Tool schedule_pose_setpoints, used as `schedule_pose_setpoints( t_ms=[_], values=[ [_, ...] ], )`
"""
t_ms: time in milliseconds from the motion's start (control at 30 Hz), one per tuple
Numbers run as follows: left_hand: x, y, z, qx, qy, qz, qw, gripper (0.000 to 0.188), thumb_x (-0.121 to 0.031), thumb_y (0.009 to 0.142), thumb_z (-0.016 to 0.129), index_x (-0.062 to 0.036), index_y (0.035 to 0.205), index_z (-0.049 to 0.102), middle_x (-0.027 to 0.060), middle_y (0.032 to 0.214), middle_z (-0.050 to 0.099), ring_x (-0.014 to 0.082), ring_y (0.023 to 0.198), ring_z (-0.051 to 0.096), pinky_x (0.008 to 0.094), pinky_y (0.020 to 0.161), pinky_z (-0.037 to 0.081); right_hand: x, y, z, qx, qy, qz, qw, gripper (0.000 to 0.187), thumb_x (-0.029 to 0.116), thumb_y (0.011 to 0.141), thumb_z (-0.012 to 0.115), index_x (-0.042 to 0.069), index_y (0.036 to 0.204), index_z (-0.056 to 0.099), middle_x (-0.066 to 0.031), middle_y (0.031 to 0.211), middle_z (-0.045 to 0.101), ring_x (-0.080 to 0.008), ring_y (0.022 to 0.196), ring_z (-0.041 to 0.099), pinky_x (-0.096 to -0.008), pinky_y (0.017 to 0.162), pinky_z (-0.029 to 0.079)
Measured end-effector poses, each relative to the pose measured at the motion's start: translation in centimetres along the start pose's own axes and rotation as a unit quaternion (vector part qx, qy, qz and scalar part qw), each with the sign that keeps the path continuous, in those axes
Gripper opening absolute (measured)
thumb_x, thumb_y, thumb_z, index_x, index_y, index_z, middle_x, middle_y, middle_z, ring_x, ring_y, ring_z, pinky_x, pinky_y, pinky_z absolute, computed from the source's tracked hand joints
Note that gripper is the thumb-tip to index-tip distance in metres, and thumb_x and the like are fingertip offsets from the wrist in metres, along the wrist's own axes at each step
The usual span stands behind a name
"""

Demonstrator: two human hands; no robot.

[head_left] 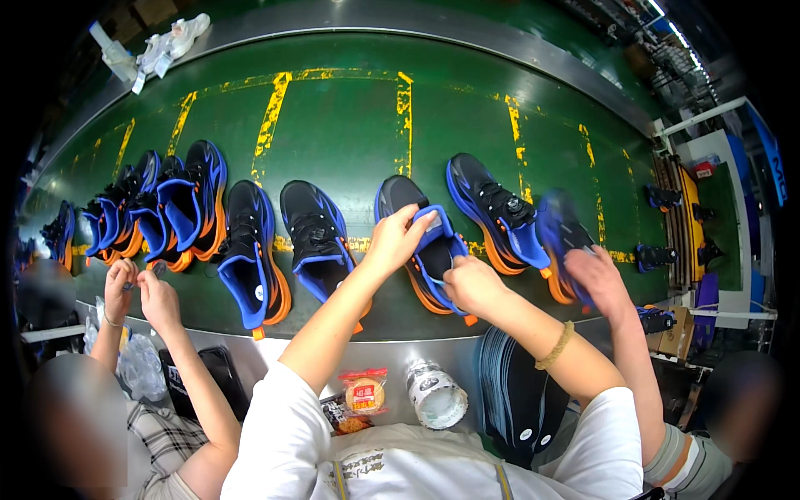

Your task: The person places small round stickers on the heels of several shoes, inserts blue insoles into the shoes, and kemudian takes labels from a packet and attaches them to black insoles.

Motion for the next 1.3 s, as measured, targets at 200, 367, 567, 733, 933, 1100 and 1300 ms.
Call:
schedule_pose_setpoints(
  t_ms=[200,367,567,733,933,1100,1300],
  values=[
    [0.7,0.3,0.7,-0.008,-0.083,0.006,0.996,0.026,-0.027,0.086,0.056,-0.0016,0.081,0.054,0.0065,0.060,0.049,0.0130,0.056,0.045,0.0278,0.052,0.038,0.1,2.9,1.4,-0.128,-0.067,-0.002,0.990,0.017,0.014,0.076,0.051,0.003,0.083,0.061,-0.0148,0.087,0.057,-0.0282,0.086,0.055,-0.0378,0.076,0.047],
    [1.1,0.2,1.4,0.027,-0.073,0.014,0.997,0.021,-0.022,0.088,0.056,-0.0022,0.080,0.054,-0.0009,0.063,0.046,0.0045,0.061,0.041,0.0224,0.053,0.037,0.2,2.9,0.4,-0.035,-0.072,-0.028,0.996,0.018,0.018,0.075,0.054,0.003,0.081,0.063,-0.0153,0.087,0.058,-0.0290,0.086,0.055,-0.0389,0.079,0.046],
    [0.7,0.5,1.7,0.051,-0.049,0.031,0.997,0.029,-0.031,0.086,0.054,-0.0029,0.086,0.053,0.0176,0.067,0.055,0.0305,0.061,0.056,0.0353,0.057,0.043,0.4,1.9,-0.6,0.011,-0.094,-0.014,0.995,0.017,0.014,0.072,0.054,0.003,0.080,0.066,-0.0161,0.086,0.059,-0.0292,0.084,0.057,-0.0387,0.075,0.048],
    [1.8,0.3,1.9,0.032,-0.133,-0.003,0.991,0.028,-0.031,0.087,0.054,-0.0025,0.086,0.055,0.0156,0.066,0.055,0.0228,0.060,0.055,0.0330,0.058,0.043,0.1,1.8,0.7,-0.045,-0.063,-0.078,0.994,0.016,0.014,0.072,0.054,0.003,0.074,0.066,-0.0131,0.082,0.058,-0.0268,0.080,0.057,-0.0370,0.070,0.049],
    [1.2,0.3,2.3,0.022,-0.123,-0.002,0.992,0.029,-0.030,0.087,0.054,-0.0012,0.085,0.056,0.0104,0.064,0.054,0.0119,0.060,0.049,0.0287,0.057,0.042,-0.3,2.3,1.7,-0.066,-0.093,-0.091,0.989,0.015,0.016,0.074,0.054,0.006,0.076,0.065,-0.0113,0.085,0.056,-0.0248,0.084,0.055,-0.0349,0.072,0.047],
    [1.2,0.5,2.3,0.044,-0.128,-0.007,0.991,0.028,-0.028,0.088,0.054,-0.0004,0.083,0.055,0.0055,0.063,0.052,0.0081,0.061,0.045,0.0263,0.056,0.040,-0.6,2.4,2.0,-0.080,-0.112,-0.077,0.988,0.018,0.017,0.078,0.050,0.007,0.082,0.065,-0.0117,0.090,0.056,-0.0255,0.089,0.054,-0.0350,0.078,0.044],
    [1.4,0.6,2.4,0.064,-0.133,-0.009,0.989,0.027,-0.027,0.088,0.055,-0.0011,0.079,0.053,0.0030,0.061,0.047,0.0060,0.061,0.041,0.0246,0.054,0.038,-1.2,2.9,4.0,0.087,-0.218,-0.058,0.970,0.024,0.018,0.080,0.050,0.012,0.095,0.067,-0.0110,0.104,0.053,-0.0253,0.102,0.047,-0.0336,0.084,0.039]
  ],
)
Point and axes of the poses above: each hand's wrist, its own y-axis towards the middle knuckle, its own z-axis out of the palm, x = y × z, the point moved 7 cm from there along y, towards the middle knuckle
